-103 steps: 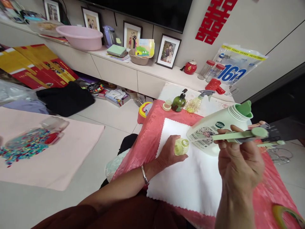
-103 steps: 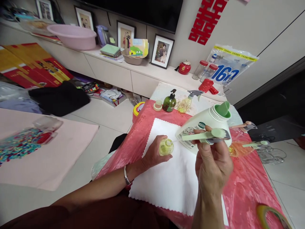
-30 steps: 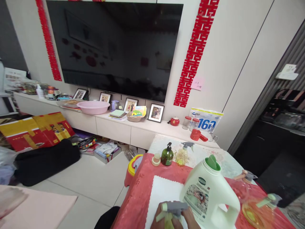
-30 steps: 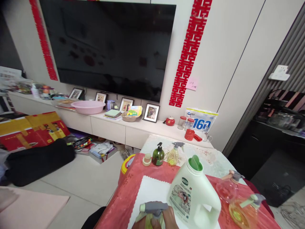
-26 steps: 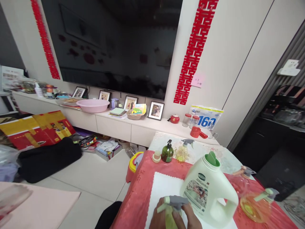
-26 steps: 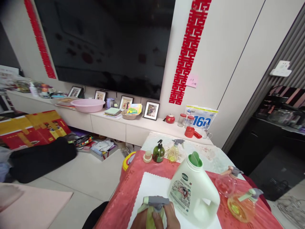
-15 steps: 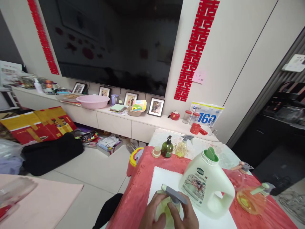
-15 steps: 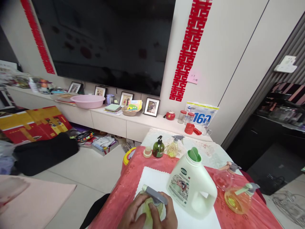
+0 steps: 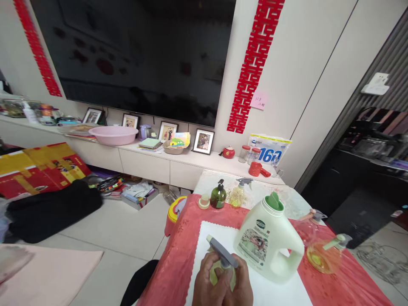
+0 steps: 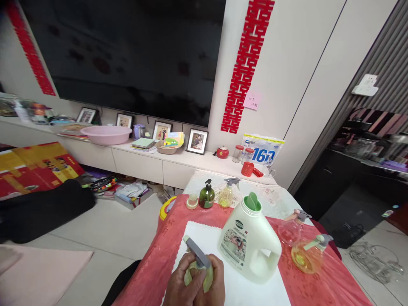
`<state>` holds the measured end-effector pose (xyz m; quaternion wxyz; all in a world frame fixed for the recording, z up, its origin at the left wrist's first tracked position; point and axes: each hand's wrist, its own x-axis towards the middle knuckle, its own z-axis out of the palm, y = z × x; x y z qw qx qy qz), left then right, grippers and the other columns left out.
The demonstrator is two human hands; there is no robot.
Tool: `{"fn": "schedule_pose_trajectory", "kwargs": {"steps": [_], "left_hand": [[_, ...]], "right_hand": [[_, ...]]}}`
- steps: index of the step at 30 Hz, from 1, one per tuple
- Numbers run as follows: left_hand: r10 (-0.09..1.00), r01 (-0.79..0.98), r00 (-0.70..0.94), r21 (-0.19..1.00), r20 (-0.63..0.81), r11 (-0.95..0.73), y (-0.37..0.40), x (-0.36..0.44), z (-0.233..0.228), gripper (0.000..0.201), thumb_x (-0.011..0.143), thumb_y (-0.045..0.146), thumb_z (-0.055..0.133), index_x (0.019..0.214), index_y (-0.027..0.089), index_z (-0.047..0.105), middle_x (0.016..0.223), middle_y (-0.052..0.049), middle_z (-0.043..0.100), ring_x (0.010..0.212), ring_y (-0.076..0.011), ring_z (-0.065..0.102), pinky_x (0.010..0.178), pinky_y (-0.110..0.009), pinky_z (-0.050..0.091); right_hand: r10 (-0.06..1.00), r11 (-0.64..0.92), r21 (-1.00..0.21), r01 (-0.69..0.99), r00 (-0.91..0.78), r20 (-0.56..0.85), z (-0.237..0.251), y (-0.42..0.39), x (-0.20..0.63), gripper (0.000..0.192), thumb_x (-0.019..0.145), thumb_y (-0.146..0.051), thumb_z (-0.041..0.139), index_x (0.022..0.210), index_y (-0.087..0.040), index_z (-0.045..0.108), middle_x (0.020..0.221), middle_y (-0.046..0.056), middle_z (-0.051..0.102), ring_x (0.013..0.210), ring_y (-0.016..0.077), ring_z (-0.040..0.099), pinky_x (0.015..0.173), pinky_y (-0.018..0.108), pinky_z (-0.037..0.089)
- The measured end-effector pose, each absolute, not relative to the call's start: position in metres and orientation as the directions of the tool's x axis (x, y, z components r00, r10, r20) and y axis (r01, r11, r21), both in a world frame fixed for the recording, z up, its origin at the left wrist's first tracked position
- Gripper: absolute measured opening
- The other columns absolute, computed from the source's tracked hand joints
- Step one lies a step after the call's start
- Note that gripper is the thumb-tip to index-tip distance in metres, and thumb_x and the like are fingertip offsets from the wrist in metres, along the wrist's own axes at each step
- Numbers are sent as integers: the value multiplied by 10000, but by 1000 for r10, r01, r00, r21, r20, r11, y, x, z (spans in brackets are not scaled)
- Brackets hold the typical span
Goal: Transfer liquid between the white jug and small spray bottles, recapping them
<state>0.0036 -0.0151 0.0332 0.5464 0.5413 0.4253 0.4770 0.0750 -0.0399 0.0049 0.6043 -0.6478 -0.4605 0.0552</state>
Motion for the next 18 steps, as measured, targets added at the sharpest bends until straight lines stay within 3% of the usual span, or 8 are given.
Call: {"fn": "schedule_pose_trajectory", "kwargs": {"steps": [6,10,15,18], "left_hand": [[933,-31,280,973,227,-227,-8,-9,31,438,880,557,632,1108,199,741,1138,-123,741,1072,-290,705,962,-378,580],[903,-3,292,944,315,-329,-7,-10,32,405,928,516,594,1148,206,733,1133,-119,747,1073,-284,712,951,-371,589],[880,53,312,919,357,-392,-7,-12,29,419,946,473,595,1251,209,707,1258,-136,731,1173,-295,698,1020,-386,575],[862,72,315,896,397,-438,-6,-15,24,455,940,448,616,1326,214,672,1324,-139,708,1242,-307,669,1063,-402,558]], "right_hand": [[699,348,-835,426,475,534,-2,-48,90,388,1038,-523,502,1235,-192,546,1218,87,585,1173,189,580,1016,251,468],[770,333,-856,395,410,489,10,-55,102,336,1065,-467,468,1218,-204,610,1251,83,592,1152,188,597,1001,250,496],[755,392,-790,470,327,569,24,-53,106,376,1075,-462,461,1374,-282,602,1310,54,575,1242,186,557,1068,269,476],[749,421,-748,513,268,605,21,-47,111,355,1068,-432,484,1355,-275,620,1268,60,592,1184,176,591,1018,253,510]]}}
